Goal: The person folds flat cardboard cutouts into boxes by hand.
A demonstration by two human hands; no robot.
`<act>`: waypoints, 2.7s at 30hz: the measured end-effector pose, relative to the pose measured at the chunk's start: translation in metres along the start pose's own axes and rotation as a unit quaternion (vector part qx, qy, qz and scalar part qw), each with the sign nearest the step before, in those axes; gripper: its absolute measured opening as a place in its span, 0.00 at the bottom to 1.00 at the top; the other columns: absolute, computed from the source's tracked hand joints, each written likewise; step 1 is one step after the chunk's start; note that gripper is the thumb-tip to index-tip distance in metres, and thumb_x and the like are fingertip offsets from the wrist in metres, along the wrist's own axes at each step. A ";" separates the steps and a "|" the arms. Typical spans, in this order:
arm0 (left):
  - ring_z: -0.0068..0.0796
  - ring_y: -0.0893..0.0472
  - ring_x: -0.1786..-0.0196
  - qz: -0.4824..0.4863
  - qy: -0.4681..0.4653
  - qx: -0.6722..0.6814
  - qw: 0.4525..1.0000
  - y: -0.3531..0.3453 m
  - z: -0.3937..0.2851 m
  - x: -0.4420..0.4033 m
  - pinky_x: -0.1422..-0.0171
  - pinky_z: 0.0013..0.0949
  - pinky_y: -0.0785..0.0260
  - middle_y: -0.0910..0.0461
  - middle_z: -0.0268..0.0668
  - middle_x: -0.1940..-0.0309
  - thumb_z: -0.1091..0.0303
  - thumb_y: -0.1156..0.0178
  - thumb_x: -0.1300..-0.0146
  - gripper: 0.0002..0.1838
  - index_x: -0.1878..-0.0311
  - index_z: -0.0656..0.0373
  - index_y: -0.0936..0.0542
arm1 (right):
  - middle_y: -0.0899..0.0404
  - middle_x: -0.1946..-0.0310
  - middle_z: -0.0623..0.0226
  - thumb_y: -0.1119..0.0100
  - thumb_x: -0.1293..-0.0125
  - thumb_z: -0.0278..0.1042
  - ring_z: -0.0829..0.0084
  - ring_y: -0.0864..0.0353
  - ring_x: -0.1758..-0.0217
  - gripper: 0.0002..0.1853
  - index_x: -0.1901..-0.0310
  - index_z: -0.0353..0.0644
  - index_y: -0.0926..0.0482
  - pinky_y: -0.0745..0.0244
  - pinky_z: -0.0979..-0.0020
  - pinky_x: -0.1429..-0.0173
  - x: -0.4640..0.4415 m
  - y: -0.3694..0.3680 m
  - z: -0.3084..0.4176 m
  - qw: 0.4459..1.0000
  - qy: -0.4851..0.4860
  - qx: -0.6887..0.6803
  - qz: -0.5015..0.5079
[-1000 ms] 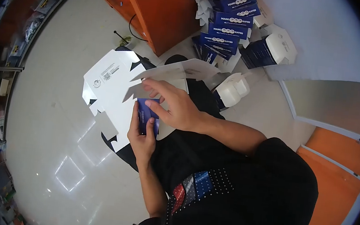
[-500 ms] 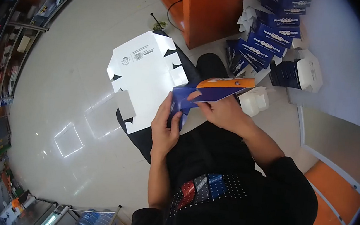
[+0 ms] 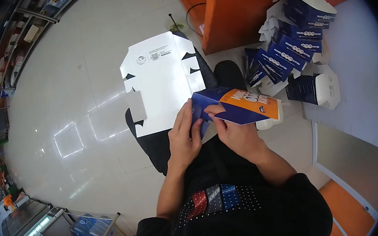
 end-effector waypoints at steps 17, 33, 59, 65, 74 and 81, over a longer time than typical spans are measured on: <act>0.54 0.17 0.41 -0.043 -0.012 -0.007 0.999 0.000 -0.013 -0.002 0.41 0.40 0.23 0.23 0.59 0.39 0.79 0.41 0.31 0.25 0.31 0.68 0.27 | 0.15 0.61 0.58 0.32 0.36 0.30 0.55 0.15 0.59 0.15 0.48 0.43 0.18 0.21 0.64 0.55 -0.001 0.003 -0.001 0.993 -0.036 -0.111 0.002; 0.52 0.25 0.35 0.126 -0.022 -0.160 0.979 -0.001 0.062 0.009 0.30 0.48 0.34 0.22 0.46 0.38 0.64 0.28 0.40 0.26 0.38 0.59 0.20 | 0.17 0.62 0.49 0.37 0.37 0.23 0.47 0.17 0.62 0.12 0.52 0.35 0.19 0.22 0.54 0.56 0.079 0.038 -0.149 0.977 -0.181 0.080 -0.074; 0.48 0.14 0.50 0.081 -0.036 -0.241 0.966 0.061 0.100 0.021 0.45 0.44 0.20 0.14 0.48 0.52 0.84 0.40 0.43 0.15 0.53 0.61 0.15 | 0.15 0.54 0.57 0.33 0.35 0.28 0.60 0.15 0.51 0.14 0.48 0.38 0.18 0.22 0.65 0.45 0.011 -0.047 -0.125 0.969 -0.157 -0.160 -0.100; 0.42 0.12 0.59 0.068 -0.013 -0.161 0.985 0.043 0.085 0.022 0.51 0.37 0.19 0.12 0.44 0.63 0.81 0.32 0.42 0.06 0.61 0.62 0.13 | 0.16 0.50 0.55 0.29 0.38 0.41 0.59 0.16 0.47 0.22 0.46 0.37 0.19 0.22 0.61 0.43 -0.020 -0.081 -0.114 0.940 -0.272 -0.206 -0.002; 0.40 0.13 0.61 -0.011 0.066 -0.082 0.994 0.050 0.084 0.031 0.51 0.35 0.21 0.13 0.43 0.66 0.83 0.28 0.47 0.07 0.64 0.64 0.13 | 0.17 0.54 0.54 0.23 0.54 0.39 0.53 0.18 0.48 0.34 0.43 0.37 0.20 0.23 0.60 0.43 -0.034 -0.072 -0.121 0.953 -0.224 -0.134 0.151; 0.39 0.15 0.61 -0.077 -0.160 -0.194 0.965 0.038 0.066 0.041 0.55 0.37 0.22 0.14 0.39 0.63 0.83 0.29 0.47 0.08 0.65 0.63 0.15 | 0.18 0.57 0.64 0.26 0.41 0.31 0.77 0.18 0.59 0.26 0.43 0.29 0.22 0.25 0.76 0.52 -0.026 -0.068 -0.125 0.845 -0.356 -0.376 0.133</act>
Point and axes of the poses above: each hand's wrist, its own x-axis away from the middle knuckle, its own y-axis out of the back of the hand, z = x × y, the point moved 3 cm from there along -x, towards the middle knuckle
